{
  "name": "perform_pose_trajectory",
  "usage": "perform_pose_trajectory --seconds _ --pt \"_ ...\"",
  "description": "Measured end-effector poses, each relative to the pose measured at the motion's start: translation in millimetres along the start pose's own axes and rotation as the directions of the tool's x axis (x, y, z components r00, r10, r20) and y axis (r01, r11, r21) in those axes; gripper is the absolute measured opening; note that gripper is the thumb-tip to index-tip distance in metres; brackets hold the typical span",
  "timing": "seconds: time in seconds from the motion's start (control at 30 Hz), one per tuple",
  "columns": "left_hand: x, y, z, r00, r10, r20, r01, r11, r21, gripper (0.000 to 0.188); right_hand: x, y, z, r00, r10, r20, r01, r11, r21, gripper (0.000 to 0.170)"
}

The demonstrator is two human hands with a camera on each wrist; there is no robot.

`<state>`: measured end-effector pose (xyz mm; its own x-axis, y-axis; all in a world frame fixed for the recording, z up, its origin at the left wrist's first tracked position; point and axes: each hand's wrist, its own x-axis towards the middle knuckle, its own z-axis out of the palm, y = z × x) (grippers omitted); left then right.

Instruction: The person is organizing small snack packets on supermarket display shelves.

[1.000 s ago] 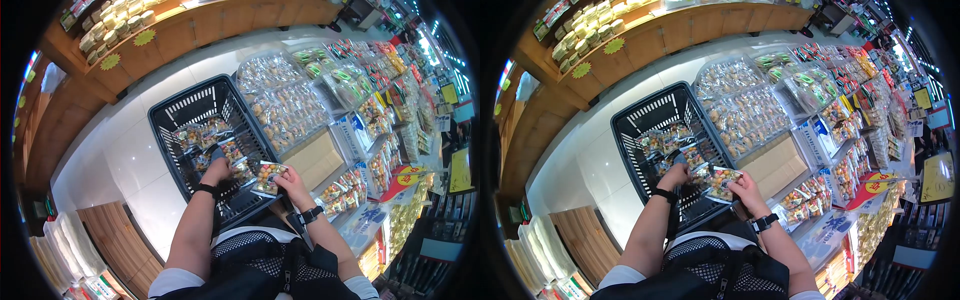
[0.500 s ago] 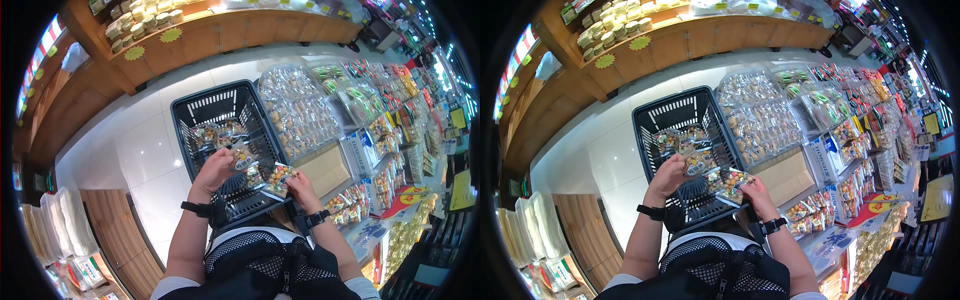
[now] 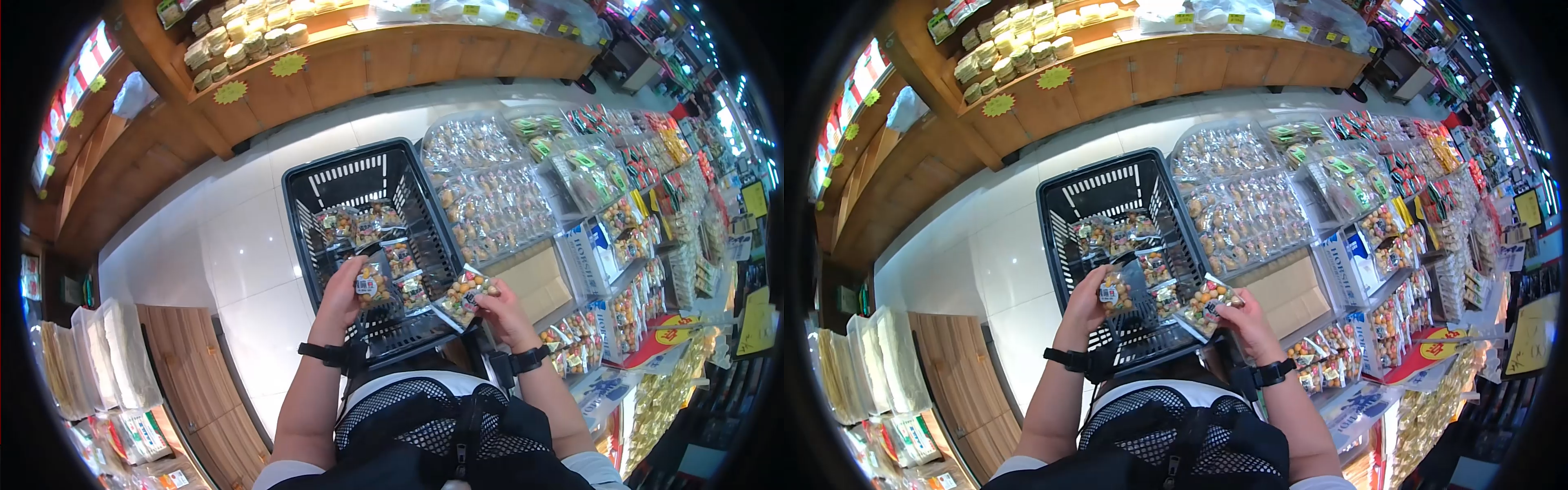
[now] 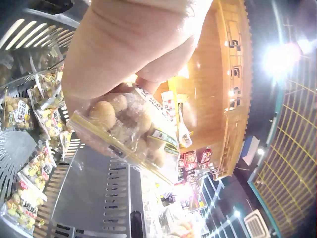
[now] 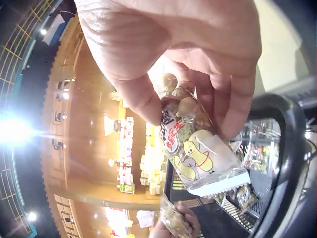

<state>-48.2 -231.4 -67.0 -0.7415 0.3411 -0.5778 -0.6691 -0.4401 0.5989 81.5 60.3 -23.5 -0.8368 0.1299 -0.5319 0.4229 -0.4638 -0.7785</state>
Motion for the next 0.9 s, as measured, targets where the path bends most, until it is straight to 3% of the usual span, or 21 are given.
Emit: perform_pose_trajectory --seconds 0.07,0.2,0.27,0.3,0.4,0.47,0.53,0.57,0.6,0.67,0.73,0.77,0.9 --pt "16.5 -14.0 -20.7 1.000 -0.017 -0.019 0.017 1.000 0.023 0.031 -3.5 -18.9 -10.7 0.999 -0.038 -0.009 0.038 0.999 0.023 0.033" --pt "31.6 -24.1 -19.2 0.995 -0.044 -0.089 0.047 0.998 0.031 0.030 -14.6 -79.4 -57.9 0.940 -0.310 -0.145 0.296 0.949 -0.114 0.028" --pt "34.0 -27.7 -6.2 0.996 -0.060 -0.058 0.059 0.998 -0.020 0.031 -17.9 -108.2 -98.0 0.749 -0.579 -0.322 0.527 0.815 -0.239 0.029" --pt "33.7 -28.1 3.4 0.998 -0.068 -0.013 0.068 0.998 -0.014 0.031 -26.8 -127.7 -110.8 0.670 -0.626 -0.398 0.557 0.779 -0.288 0.030" --pt "24.0 -22.3 41.6 0.997 -0.078 0.027 0.078 0.997 0.020 0.034 -32.4 -168.7 -163.4 0.442 -0.760 -0.477 0.619 0.643 -0.451 0.034" --pt "20.1 -20.9 67.6 0.994 -0.105 0.040 0.104 0.994 0.025 0.037 -20.5 -180.7 -196.4 0.315 -0.844 -0.434 0.517 0.536 -0.668 0.032" --pt "25.0 -24.5 78.0 0.988 -0.122 0.098 0.119 0.992 0.038 0.040 -6.6 -185.8 -210.1 0.310 -0.873 -0.378 0.324 0.470 -0.821 0.031" --pt "27.0 -26.5 84.0 0.984 -0.122 0.128 0.116 0.992 0.056 0.041 6.0 -183.7 -219.6 0.386 -0.810 -0.441 0.356 0.572 -0.739 0.029" --pt "29.1 -28.2 90.2 0.980 -0.121 0.158 0.111 0.991 0.072 0.042 21.4 -177.5 -232.0 0.352 -0.821 -0.449 0.297 0.553 -0.778 0.030" --pt "22.5 -25.5 108.9 0.977 -0.147 0.157 0.130 0.985 0.116 0.041 37.5 -171.4 -242.7 0.369 -0.795 -0.481 0.246 0.583 -0.774 0.028" --pt "10.6 -24.1 136.5 0.958 -0.142 0.250 0.086 0.971 0.222 0.043 57.5 -166.2 -262.1 0.329 -0.783 -0.527 0.272 0.613 -0.741 0.029" --pt "6.9 -21.8 145.4 0.943 -0.208 0.260 0.157 0.966 0.205 0.051 65.9 -163.2 -271.1 0.291 -0.769 -0.570 0.295 0.639 -0.711 0.030" --pt "-2.5 -25.0 183.7 0.900 -0.232 0.369 0.139 0.955 0.263 0.063 71.5 -163.0 -275.3 0.281 -0.805 -0.522 0.295 0.590 -0.751 0.037"
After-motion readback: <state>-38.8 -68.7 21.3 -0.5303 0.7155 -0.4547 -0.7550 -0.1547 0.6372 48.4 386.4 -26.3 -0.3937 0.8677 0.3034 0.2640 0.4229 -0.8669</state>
